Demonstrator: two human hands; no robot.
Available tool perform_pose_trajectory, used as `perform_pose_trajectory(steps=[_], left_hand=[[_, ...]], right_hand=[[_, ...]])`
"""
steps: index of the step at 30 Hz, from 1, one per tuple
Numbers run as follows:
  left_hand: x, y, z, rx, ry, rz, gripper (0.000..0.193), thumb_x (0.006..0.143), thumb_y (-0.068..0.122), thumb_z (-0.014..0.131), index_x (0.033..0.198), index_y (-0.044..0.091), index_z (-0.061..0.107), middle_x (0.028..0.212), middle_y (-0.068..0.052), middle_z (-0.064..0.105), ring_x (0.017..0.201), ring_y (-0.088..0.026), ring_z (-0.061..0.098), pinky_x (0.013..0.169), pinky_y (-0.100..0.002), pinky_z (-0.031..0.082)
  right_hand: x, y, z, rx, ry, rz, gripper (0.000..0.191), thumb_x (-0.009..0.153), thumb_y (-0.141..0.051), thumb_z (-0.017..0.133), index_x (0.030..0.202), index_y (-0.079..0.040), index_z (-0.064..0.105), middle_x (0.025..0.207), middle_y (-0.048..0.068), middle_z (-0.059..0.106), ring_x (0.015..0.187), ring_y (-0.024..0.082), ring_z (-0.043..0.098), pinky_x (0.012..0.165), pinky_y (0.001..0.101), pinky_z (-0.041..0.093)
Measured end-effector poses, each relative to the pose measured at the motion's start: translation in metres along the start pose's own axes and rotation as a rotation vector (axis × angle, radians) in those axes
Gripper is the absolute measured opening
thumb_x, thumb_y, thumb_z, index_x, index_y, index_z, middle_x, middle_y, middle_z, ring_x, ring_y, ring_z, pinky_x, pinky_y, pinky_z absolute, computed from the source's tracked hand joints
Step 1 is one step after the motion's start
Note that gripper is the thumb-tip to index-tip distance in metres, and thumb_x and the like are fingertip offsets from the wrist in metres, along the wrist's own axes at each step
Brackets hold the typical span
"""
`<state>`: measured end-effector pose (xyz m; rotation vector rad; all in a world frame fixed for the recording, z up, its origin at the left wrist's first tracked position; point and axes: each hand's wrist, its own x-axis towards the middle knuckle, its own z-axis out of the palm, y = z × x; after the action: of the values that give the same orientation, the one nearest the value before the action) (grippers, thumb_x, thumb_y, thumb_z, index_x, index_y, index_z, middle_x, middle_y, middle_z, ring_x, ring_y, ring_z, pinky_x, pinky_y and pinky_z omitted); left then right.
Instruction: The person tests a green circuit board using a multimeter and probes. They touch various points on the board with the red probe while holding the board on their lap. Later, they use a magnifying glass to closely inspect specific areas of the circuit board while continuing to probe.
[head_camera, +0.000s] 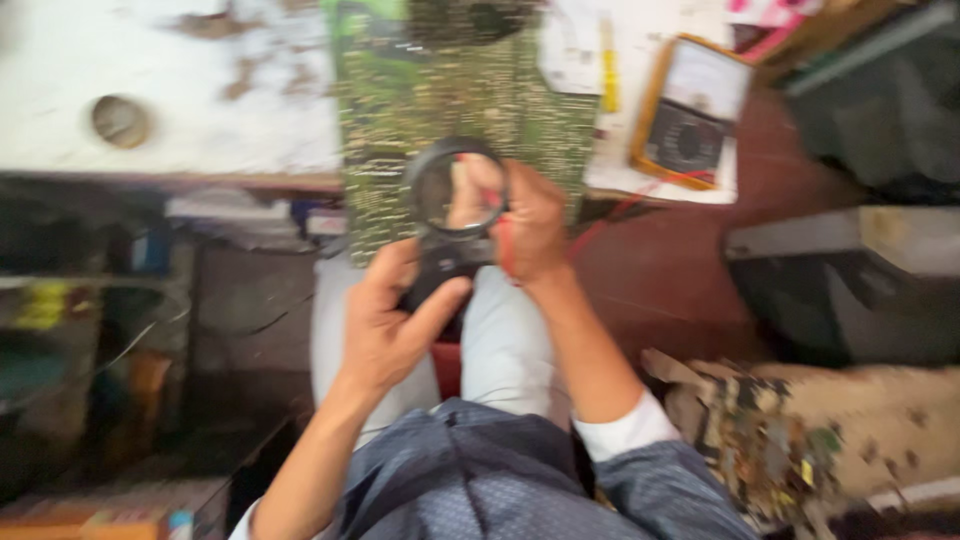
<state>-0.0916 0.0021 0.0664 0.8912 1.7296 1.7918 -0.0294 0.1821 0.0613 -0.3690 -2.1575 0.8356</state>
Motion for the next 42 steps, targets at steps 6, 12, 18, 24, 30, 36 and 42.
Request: perform_pose_trajectory(steps=[6,12,18,24,30,36,42], left_hand=[[-0.007,-0.002,0.001,0.134,0.053,-0.005,0.038,0.088,0.011,0.082,0.12,0.0,0.063,0.073,0.002,0.06,0.067,-0.002,0.046,0.062,-0.019,0.039],[-0.008,-0.002,0.001,0.145,0.06,-0.009,0.037,0.088,0.01,0.081,0.118,0.0,0.061,0.069,0.007,0.057,0.064,-0.001,0.043,0.058,-0.019,0.035],[-0.012,-0.006,-0.003,0.149,0.075,0.036,0.038,0.089,0.009,0.083,0.118,0.0,0.061,0.075,0.002,0.054,0.069,-0.002,0.043,0.061,-0.02,0.037],[-0.019,-0.015,-0.025,-0.108,0.135,-0.032,0.03,0.097,0.005,0.075,0.121,0.0,0.059,0.085,0.003,0.068,0.071,-0.002,0.054,0.061,-0.02,0.042],[-0.023,-0.023,-0.054,-0.28,0.33,-0.12,0.025,0.098,0.008,0.071,0.118,0.003,0.056,0.075,-0.003,0.068,0.051,-0.006,0.056,0.042,-0.021,0.041],[-0.027,-0.025,-0.068,-0.274,0.449,-0.178,0.021,0.1,0.013,0.069,0.113,0.004,0.055,0.072,-0.004,0.066,0.045,-0.008,0.054,0.037,-0.021,0.036],[-0.027,-0.024,-0.068,-0.274,0.451,-0.196,0.021,0.1,0.015,0.069,0.112,0.005,0.055,0.071,-0.004,0.066,0.045,-0.008,0.054,0.037,-0.021,0.035]], right_hand=[[-0.002,0.0,-0.008,0.052,-0.05,0.056,0.02,0.087,-0.013,0.076,0.102,-0.005,0.067,0.087,0.012,0.067,0.078,0.029,0.069,0.07,0.0374,0.054],[0.002,-0.005,-0.006,0.049,-0.036,0.083,0.01,0.094,-0.013,0.074,0.1,-0.007,0.068,0.086,0.01,0.069,0.077,0.028,0.07,0.07,0.0364,0.055],[-0.002,0.003,0.001,-0.025,0.007,0.055,0.008,0.095,-0.011,0.075,0.098,-0.005,0.069,0.084,0.01,0.068,0.074,0.025,0.069,0.068,0.0359,0.054],[0.0,0.0,0.006,0.015,0.046,-0.024,0.018,0.087,0.002,0.081,0.099,-0.004,0.069,0.095,0.009,0.075,0.079,0.017,0.074,0.071,0.0295,0.059],[0.001,-0.006,0.008,-0.008,0.078,-0.005,0.017,0.088,0.004,0.081,0.095,-0.003,0.067,0.091,0.009,0.075,0.071,0.012,0.07,0.065,0.0265,0.056],[0.0,-0.005,0.008,0.004,0.075,-0.003,0.018,0.088,0.005,0.08,0.094,-0.003,0.066,0.089,0.008,0.074,0.067,0.01,0.066,0.062,0.0259,0.054],[0.001,-0.003,0.009,0.0,0.08,-0.036,0.019,0.088,0.005,0.081,0.094,-0.003,0.065,0.09,0.009,0.074,0.068,0.011,0.067,0.063,0.0261,0.055]])
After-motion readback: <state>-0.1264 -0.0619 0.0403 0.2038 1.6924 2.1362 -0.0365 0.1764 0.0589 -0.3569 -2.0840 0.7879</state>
